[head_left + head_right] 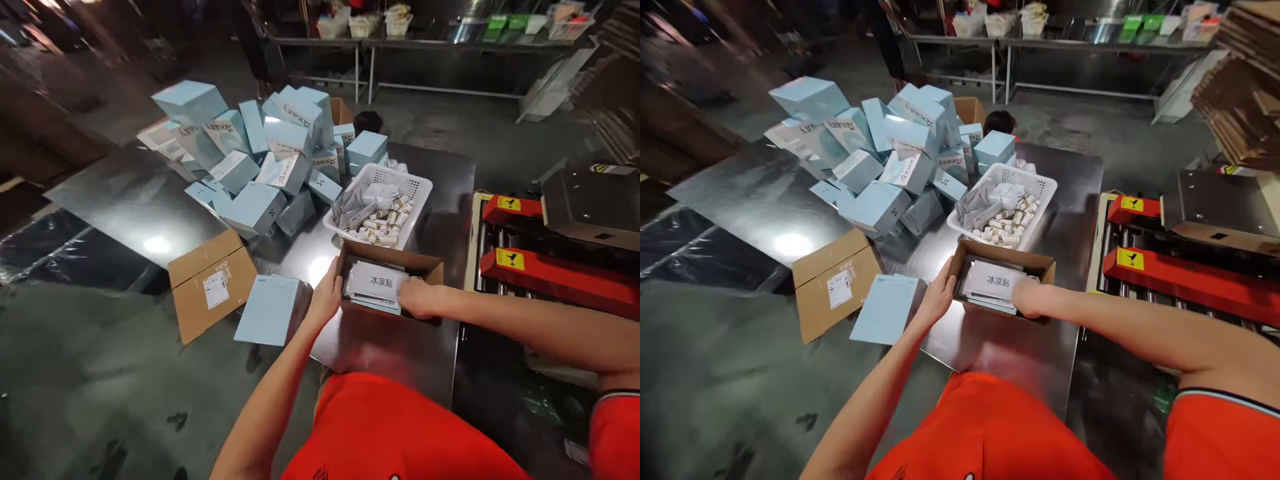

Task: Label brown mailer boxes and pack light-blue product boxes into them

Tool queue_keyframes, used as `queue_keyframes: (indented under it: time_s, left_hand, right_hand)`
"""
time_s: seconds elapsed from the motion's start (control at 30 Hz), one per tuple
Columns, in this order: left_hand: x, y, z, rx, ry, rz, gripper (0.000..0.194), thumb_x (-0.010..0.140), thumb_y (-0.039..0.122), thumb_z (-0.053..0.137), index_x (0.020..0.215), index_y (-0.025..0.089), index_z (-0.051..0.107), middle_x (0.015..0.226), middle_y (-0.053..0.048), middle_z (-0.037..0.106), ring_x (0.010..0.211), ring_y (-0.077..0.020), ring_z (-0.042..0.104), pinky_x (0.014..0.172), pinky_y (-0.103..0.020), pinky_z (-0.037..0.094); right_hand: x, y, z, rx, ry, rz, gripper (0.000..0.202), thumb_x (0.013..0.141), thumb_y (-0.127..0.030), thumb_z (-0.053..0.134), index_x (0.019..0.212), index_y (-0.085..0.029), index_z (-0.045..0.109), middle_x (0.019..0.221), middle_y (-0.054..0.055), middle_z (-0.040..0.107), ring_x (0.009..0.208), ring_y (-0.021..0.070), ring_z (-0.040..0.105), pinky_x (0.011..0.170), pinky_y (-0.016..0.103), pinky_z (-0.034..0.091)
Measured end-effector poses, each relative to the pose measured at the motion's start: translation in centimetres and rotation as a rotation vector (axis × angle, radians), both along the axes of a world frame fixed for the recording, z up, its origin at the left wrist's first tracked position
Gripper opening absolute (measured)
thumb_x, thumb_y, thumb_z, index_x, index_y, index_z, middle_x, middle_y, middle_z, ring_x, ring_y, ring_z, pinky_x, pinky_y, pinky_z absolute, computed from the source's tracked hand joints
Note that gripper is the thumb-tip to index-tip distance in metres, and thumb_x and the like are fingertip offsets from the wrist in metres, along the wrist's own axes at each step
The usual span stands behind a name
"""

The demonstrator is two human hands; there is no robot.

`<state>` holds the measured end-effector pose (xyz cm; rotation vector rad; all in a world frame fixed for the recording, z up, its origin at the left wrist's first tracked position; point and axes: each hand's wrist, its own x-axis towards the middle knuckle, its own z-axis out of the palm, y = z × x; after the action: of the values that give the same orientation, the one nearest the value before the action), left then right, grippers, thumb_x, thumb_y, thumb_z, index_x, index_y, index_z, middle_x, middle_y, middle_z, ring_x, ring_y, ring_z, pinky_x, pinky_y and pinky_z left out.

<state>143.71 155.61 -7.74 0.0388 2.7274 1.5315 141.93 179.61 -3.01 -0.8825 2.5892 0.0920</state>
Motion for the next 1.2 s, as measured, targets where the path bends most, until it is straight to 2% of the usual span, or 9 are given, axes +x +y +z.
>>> queue_keyframes:
  time_s: [0.13,0.2,0.27,0.43,0.57,0.67,0.83,1.07,1.2]
  left_hand:
    - [-0.6,-0.3,1.2,-0.092,0.034,-0.016,0.053,0.095,0.028,0.042,0.147,0.018,0.046,0.149,-0.010,0.054,0.141,-0.0271,0.048,0.119,-0.045,0.038]
    - [-0.2,0.1,2.0,-0.176,0.050,-0.037,0.052,0.096,0.035,0.046,0.145,0.018,0.049,0.143,-0.012,0.060,0.135,-0.0304,0.054,0.114,-0.046,0.043]
    - [0.6,1.4,2.6,-0.259,0.042,-0.078,0.054,0.095,0.045,0.049,0.143,0.020,0.051,0.135,-0.014,0.065,0.126,-0.0325,0.060,0.106,-0.045,0.048]
    - [2.4,5.9,2.1,-0.533,-0.010,-0.311,0.065,0.089,0.068,0.049,0.124,0.016,0.066,0.133,-0.021,0.064,0.124,-0.0392,0.058,0.096,-0.046,0.050]
    - [0.7,7.3,-0.1,-0.608,0.000,-0.213,0.060,0.097,0.063,0.035,0.085,0.018,0.073,0.105,-0.019,0.070,0.109,-0.0351,0.062,0.093,-0.048,0.047]
    - [-1.4,6.4,-1.9,-0.369,0.051,0.131,0.048,0.101,0.048,0.031,0.088,0.018,0.066,0.101,-0.016,0.067,0.106,-0.0287,0.061,0.097,-0.044,0.046]
    - [-1.7,5.0,-3.8,0.338,-0.094,0.653,0.031,0.100,0.034,0.029,0.107,0.019,0.054,0.117,-0.010,0.060,0.110,-0.0183,0.058,0.097,-0.033,0.048]
    - [3.8,11.4,-4.5,1.212,-0.566,0.674,0.026,0.089,0.046,0.054,0.089,0.020,0.059,0.092,-0.004,0.062,0.087,-0.0190,0.064,0.083,-0.031,0.053]
    - [4.4,11.9,-4.6,1.243,-0.716,0.707,0.026,0.093,0.044,0.052,0.100,0.021,0.062,0.107,-0.006,0.059,0.087,-0.0182,0.063,0.077,-0.034,0.057]
  right_hand:
    - [-1.6,5.0,3.7,-0.165,0.029,0.188,0.026,0.089,-0.038,0.057,0.069,-0.025,0.069,0.079,0.009,0.071,0.083,0.0232,0.067,0.073,0.037,0.050]
    - [-1.3,8.7,4.6,-0.299,0.118,0.095,0.046,0.098,-0.052,0.041,0.068,-0.028,0.065,0.072,0.010,0.068,0.069,0.0214,0.064,0.063,0.037,0.048]
    - [0.0,10.6,3.5,-0.362,0.083,-0.039,0.058,0.099,-0.062,0.030,0.062,-0.029,0.058,0.061,0.009,0.063,0.052,0.0196,0.058,0.052,0.037,0.043]
    - [1.4,6.5,-1.8,-0.364,-0.042,-0.093,0.044,0.102,-0.044,0.034,0.086,-0.021,0.068,0.091,0.012,0.073,0.085,0.0226,0.069,0.076,0.034,0.052]
    - [-1.6,4.3,0.0,-0.333,0.041,-0.169,0.043,0.102,-0.039,0.033,0.101,-0.019,0.070,0.105,0.012,0.074,0.098,0.0235,0.067,0.085,0.035,0.050]
    - [-2.0,5.2,0.8,-0.386,0.410,-0.217,0.048,0.102,-0.040,0.032,0.132,-0.018,0.061,0.137,0.015,0.063,0.132,0.0306,0.051,0.108,0.050,0.038]
    - [3.7,5.6,-4.6,-0.294,0.427,-0.059,0.054,0.101,-0.048,0.035,0.145,-0.020,0.051,0.149,0.013,0.052,0.142,0.0347,0.040,0.115,0.073,0.011]
    - [10.8,1.3,-8.1,-0.326,0.514,-0.265,0.077,0.090,-0.071,0.046,0.143,-0.016,0.056,0.150,0.023,0.048,0.144,0.0441,0.033,0.115,0.073,0.006]
    - [9.6,4.5,-8.6,-0.348,0.439,-0.158,0.066,0.094,-0.060,0.049,0.150,-0.024,0.048,0.156,0.018,0.043,0.146,0.0390,0.032,0.116,0.072,0.007]
